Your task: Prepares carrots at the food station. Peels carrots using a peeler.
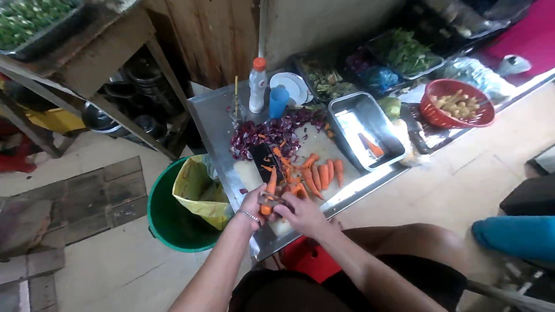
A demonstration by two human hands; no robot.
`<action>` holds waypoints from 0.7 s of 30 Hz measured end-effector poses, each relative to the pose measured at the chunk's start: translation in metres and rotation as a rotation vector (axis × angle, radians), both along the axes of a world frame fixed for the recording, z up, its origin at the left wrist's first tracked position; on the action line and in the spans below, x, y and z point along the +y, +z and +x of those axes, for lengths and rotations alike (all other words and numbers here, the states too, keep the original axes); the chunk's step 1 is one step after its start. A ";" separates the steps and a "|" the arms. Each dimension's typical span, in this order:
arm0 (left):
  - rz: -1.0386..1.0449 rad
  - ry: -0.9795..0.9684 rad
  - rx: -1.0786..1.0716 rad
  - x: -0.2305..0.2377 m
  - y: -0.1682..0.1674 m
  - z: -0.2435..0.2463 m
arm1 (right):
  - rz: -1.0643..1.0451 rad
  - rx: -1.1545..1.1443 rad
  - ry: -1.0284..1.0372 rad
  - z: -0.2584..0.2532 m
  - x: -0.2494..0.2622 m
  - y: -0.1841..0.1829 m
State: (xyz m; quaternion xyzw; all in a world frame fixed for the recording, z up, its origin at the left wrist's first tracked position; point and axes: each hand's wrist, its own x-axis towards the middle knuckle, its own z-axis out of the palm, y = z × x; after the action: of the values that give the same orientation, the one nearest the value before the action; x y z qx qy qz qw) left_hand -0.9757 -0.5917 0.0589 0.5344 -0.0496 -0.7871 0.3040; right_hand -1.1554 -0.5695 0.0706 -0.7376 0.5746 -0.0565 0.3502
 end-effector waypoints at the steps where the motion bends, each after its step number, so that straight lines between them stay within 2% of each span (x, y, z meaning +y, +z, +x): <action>1: 0.012 -0.007 0.017 0.001 0.001 -0.002 | -0.032 0.006 0.006 -0.004 -0.003 -0.003; 5: 0.030 -0.043 0.056 0.006 0.003 -0.009 | -0.038 0.112 -0.068 -0.028 -0.038 -0.022; 8: -0.036 -0.116 0.099 0.008 0.001 -0.008 | 0.027 0.112 -0.271 -0.046 -0.065 -0.042; 10: -0.069 -0.140 0.047 0.007 -0.001 -0.008 | 0.107 0.083 -0.350 -0.051 -0.071 -0.043; 13: -0.067 -0.127 -0.067 0.005 -0.007 -0.006 | 0.137 0.030 -0.335 -0.034 -0.050 -0.020; 17: -0.082 -0.162 -0.105 0.004 -0.005 -0.008 | 0.056 0.148 -0.160 -0.017 -0.032 -0.011; 21: -0.115 -0.240 -0.081 0.007 0.001 -0.007 | 0.140 0.110 -0.355 -0.047 -0.067 -0.042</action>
State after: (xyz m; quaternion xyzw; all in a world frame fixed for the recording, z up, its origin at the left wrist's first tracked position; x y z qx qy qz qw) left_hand -0.9831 -0.5846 0.0602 0.5375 -0.1702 -0.7916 0.2354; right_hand -1.2021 -0.6367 0.0285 -0.6006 0.7163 -0.0368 0.3533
